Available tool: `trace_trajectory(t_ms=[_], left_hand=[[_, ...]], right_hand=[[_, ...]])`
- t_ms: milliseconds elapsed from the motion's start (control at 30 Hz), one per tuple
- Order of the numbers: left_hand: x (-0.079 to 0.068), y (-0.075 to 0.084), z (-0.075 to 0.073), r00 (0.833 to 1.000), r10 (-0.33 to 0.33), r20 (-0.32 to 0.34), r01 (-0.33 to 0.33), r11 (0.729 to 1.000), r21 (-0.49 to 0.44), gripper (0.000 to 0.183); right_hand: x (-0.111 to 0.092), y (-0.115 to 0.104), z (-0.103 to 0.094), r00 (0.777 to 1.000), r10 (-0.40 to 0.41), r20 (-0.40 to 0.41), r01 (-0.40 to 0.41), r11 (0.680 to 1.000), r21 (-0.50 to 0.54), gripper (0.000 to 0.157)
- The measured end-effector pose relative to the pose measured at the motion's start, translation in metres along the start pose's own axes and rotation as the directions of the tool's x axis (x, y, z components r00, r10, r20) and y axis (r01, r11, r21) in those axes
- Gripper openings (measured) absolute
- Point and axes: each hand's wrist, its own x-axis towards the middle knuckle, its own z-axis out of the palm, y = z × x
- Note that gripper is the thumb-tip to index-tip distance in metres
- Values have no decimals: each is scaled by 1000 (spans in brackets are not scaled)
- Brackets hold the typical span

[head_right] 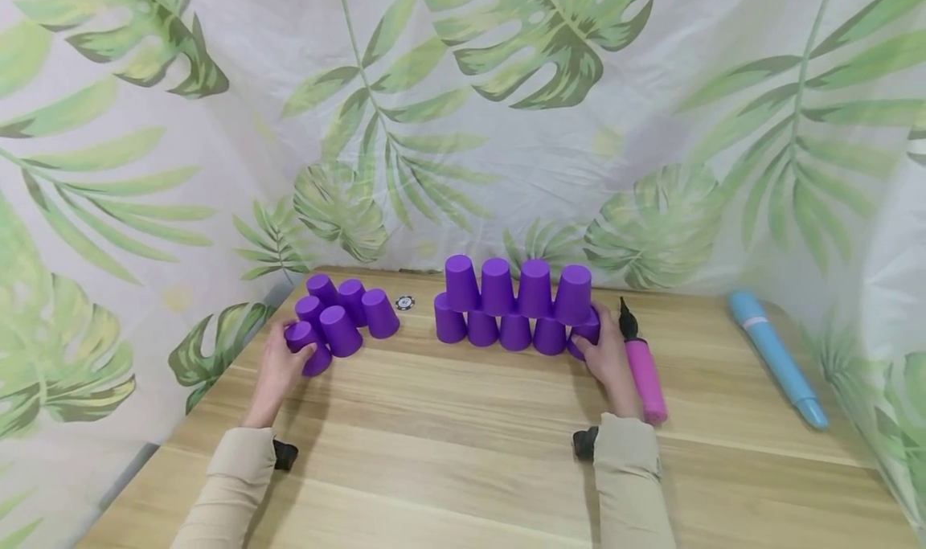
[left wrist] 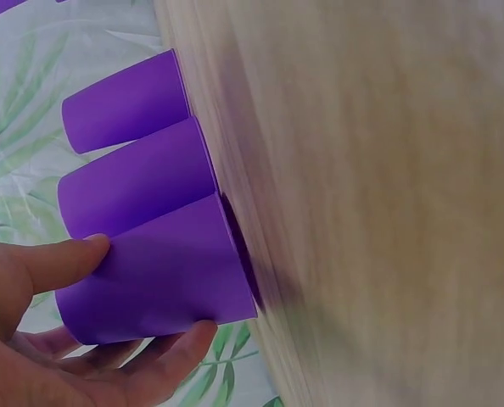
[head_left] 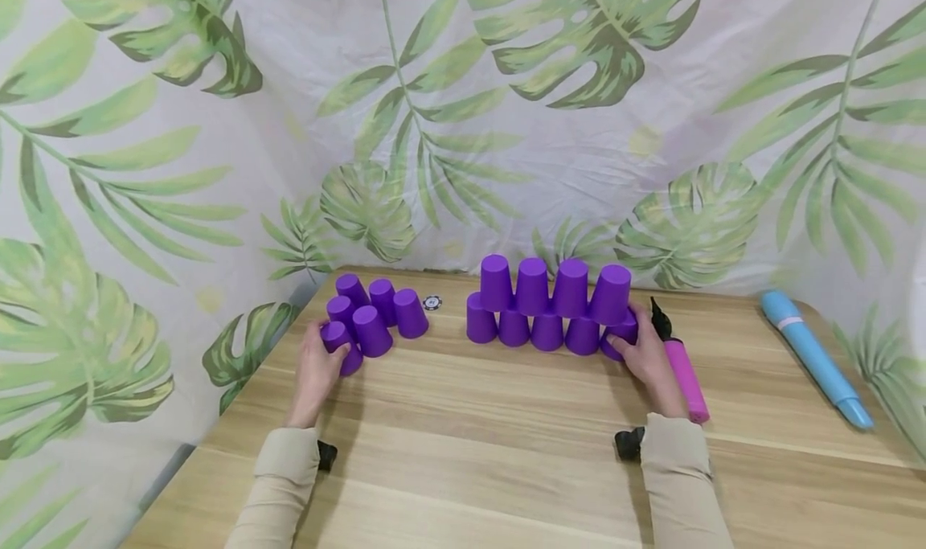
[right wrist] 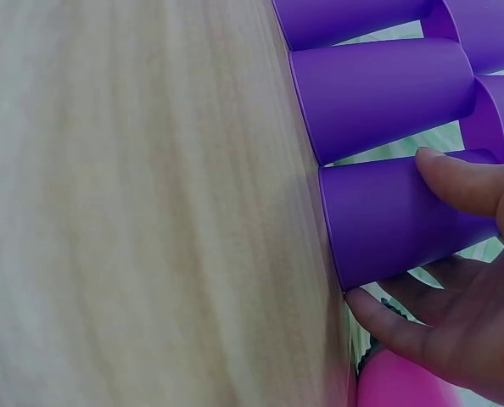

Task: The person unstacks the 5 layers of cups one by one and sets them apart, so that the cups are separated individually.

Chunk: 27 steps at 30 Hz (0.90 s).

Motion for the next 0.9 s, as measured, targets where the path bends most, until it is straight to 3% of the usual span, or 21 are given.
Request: trace_trajectory(t_ms=[133,233,300,367,433,533,600,633,767,900], left_hand=[[1,0,4,1000,15,11,-15,1000,15,60],[-6,7,4,994,77,-82,-74,997,31,58],[-13,20,4,970,155,-186,-151,988,40,56],[-18,43,5,932,237,-274,-239,971,24,53],[-19,72,13,893,327,-309,-349,937,-18,50],[-17,118,36,872,429,-238,-465,876,-125,52],[-14,143,55,867,474,-152,-497,846,-195,58],[-13,155,64,873,478,-98,-487,840,-239,60],[-3,187,97,889,450,90,-400,856,-326,71],[8,202,119,899,401,176,-334,888,-316,73]], right_hand=[[1,1,-1,1000,1,-10,-1,1000,-2,68],[1,1,-1,1000,-1,-5,1,1000,-6,68],[1,0,-2,1000,-6,-2,6,1000,-6,69],[2,-1,-3,1000,-11,-5,11,1000,0,69],[3,-1,-4,1000,-10,-12,10,1000,7,68],[4,-1,-8,1000,-3,-20,3,1000,13,68],[5,-1,-9,1000,8,-11,-8,1000,11,69],[5,0,-9,1000,10,-6,-10,1000,9,69],[5,1,-6,999,28,18,-28,1000,2,69],[4,2,-1,999,35,16,-35,999,-1,70]])
